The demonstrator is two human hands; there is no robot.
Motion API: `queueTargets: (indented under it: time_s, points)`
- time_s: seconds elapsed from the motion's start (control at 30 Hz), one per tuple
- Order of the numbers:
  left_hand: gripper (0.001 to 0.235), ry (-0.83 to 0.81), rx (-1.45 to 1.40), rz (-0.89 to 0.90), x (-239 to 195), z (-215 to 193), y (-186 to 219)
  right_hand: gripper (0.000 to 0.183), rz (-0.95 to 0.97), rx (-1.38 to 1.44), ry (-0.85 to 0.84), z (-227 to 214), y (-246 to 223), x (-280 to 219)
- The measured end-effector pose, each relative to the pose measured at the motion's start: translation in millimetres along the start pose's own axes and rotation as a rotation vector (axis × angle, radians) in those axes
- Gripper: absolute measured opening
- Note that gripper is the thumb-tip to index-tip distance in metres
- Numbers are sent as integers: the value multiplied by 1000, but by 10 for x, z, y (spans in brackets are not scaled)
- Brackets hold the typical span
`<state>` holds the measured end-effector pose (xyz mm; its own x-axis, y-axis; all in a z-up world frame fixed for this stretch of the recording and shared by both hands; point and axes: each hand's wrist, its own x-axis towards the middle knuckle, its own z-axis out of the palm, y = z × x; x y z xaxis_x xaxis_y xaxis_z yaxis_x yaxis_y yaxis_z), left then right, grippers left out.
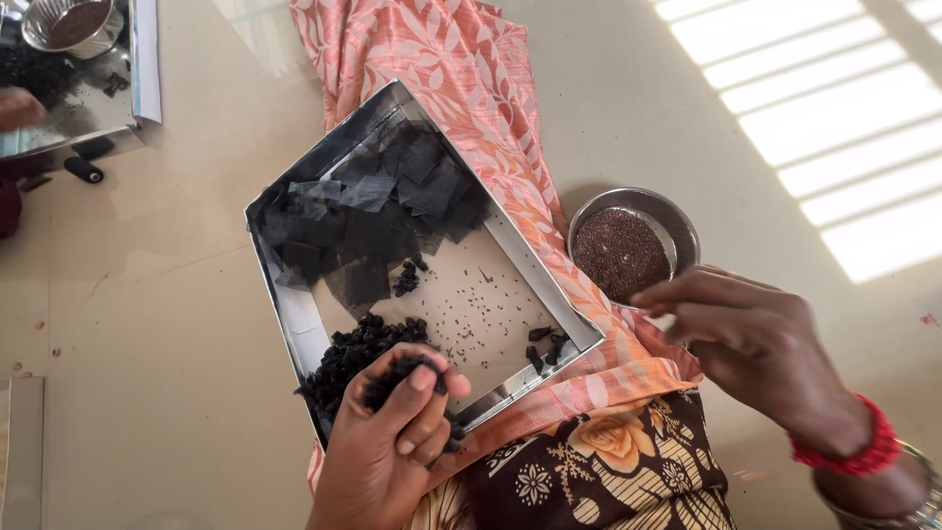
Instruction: Fold small black mesh squares and organize them into bundles inside a metal tray.
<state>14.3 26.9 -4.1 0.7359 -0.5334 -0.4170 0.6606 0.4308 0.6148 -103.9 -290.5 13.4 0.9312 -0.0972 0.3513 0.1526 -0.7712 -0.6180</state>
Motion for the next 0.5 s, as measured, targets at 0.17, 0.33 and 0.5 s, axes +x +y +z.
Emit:
queueTargets:
  time_s: [0.17, 0.33, 0.5]
  points:
    - [17, -70, 237, 7, 7, 38, 6, 27, -8, 55, -6, -309, -43, -135]
    - [6, 114, 911, 285, -21, 284, 106, 27, -1, 2, -50, -388, -10, -300]
    - [5, 23, 983, 248, 5, 146, 8, 30, 226, -80, -248, -58, 397, -81]
